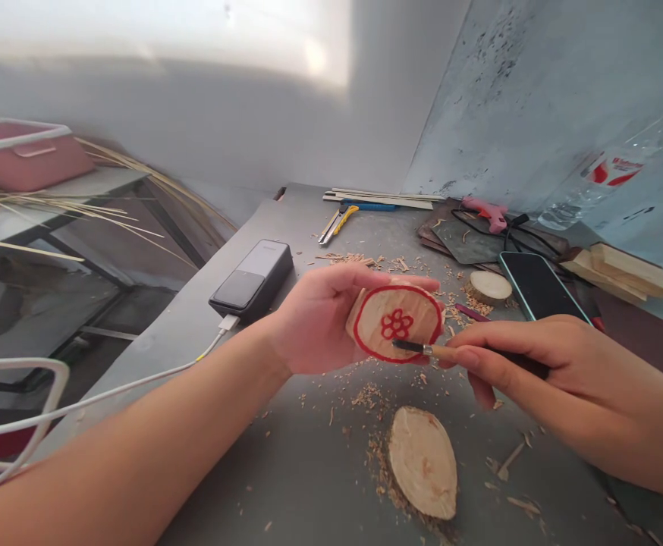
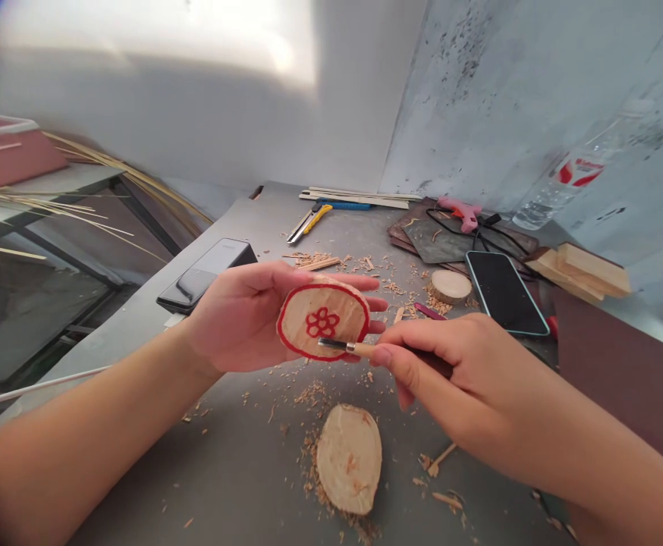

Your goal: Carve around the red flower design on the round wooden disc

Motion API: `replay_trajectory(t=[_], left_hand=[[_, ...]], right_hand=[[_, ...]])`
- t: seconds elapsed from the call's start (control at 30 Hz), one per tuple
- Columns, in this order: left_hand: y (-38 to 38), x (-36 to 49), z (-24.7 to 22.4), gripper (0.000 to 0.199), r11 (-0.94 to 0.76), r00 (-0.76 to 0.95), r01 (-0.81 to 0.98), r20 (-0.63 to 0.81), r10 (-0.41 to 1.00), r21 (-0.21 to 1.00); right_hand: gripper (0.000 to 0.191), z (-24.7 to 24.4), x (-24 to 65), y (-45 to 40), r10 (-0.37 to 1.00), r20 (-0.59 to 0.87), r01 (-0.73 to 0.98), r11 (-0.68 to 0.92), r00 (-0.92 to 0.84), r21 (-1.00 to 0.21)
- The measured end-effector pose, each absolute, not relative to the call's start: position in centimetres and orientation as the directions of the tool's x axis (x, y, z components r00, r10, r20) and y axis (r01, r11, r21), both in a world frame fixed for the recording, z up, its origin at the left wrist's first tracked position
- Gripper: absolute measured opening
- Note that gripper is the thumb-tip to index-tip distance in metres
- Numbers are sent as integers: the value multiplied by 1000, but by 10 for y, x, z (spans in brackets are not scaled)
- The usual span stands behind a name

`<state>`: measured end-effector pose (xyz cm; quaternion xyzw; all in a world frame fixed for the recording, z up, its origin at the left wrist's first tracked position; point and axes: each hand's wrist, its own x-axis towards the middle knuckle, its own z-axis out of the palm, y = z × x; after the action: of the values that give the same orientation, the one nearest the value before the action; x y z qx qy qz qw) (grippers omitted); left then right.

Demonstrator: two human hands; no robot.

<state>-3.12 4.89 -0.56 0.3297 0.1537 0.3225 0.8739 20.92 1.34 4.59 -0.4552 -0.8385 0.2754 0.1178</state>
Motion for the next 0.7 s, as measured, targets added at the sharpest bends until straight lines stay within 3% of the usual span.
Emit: replay_trajectory(t=[0.2,0.43,0.57,0.7], left_hand=[[48,-27,-5,41,449,686,-518,40,726,729],[46,-31,-3,55,471,700,-574,104,706,670],[44,-24,-2,52,404,652,-567,91,752,718],[42,-19,-6,74,410,624,-466,-37,781,784]], right_hand=[[57,51,207,9,862,-100,701,331,-497,-631],[59,52,200,4,906,-124,721,233,-405,-653],[57,53,201,3,902,-102,693,246,-420,-677],[50,46,197,-4,888,25,678,369,-460,-636]])
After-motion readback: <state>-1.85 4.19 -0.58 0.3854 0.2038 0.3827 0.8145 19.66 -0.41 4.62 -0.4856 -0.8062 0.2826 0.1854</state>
